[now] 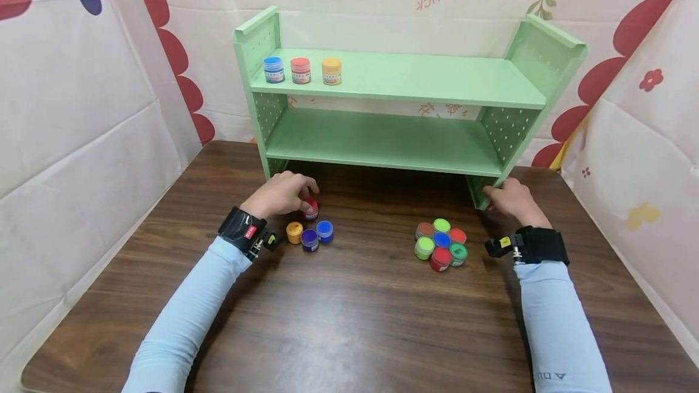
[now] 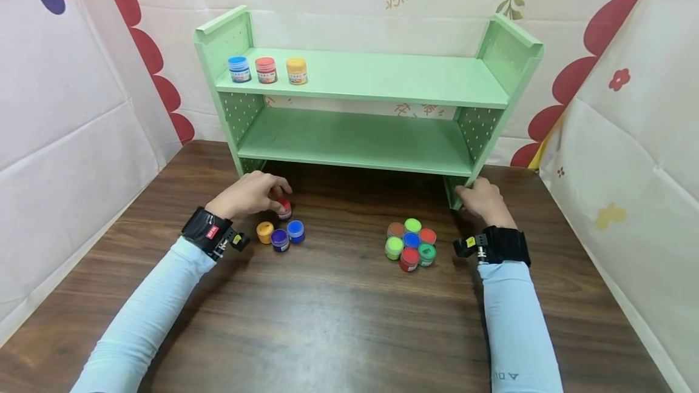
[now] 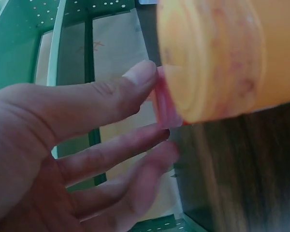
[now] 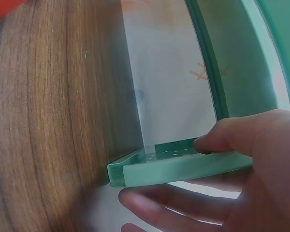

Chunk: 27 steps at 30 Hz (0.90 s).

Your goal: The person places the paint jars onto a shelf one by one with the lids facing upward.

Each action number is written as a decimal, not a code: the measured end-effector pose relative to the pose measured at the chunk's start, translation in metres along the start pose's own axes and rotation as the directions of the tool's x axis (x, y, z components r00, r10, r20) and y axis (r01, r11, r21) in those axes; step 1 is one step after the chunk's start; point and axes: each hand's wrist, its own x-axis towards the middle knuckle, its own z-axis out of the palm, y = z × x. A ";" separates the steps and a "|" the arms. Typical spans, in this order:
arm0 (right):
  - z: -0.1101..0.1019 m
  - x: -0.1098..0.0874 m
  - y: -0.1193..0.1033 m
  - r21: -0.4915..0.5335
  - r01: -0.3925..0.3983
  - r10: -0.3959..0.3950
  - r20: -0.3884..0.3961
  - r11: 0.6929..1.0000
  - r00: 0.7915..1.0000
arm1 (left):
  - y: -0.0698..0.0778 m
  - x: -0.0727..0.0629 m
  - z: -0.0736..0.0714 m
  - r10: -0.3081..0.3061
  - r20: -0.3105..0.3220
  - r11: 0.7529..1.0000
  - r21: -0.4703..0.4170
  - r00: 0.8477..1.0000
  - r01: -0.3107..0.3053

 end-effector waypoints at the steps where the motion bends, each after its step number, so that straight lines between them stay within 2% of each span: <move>1: 0.000 0.000 0.000 -0.004 0.000 0.000 -0.001 1.000 1.000 | 0.000 0.000 0.000 0.004 0.006 1.000 -0.020 1.000 -0.004; 6: -0.001 0.002 0.001 -0.010 0.001 -0.001 -0.002 1.000 1.000 | 0.000 0.002 0.002 0.025 0.037 0.997 -0.070 0.999 -0.022; 13: -0.002 0.003 0.001 -0.019 0.009 -0.009 -0.009 1.000 1.000 | -0.001 0.004 0.004 0.039 0.034 0.999 -0.039 0.999 -0.037; 21: 0.000 0.004 0.003 -0.016 -0.004 0.004 -0.008 1.000 1.000 | -0.003 0.003 0.004 0.045 0.065 0.998 -0.043 0.997 -0.042; 27: 0.000 0.003 0.003 -0.010 0.001 -0.001 -0.007 1.000 1.000 | -0.001 0.001 0.001 0.089 0.055 0.995 -0.047 0.994 -0.087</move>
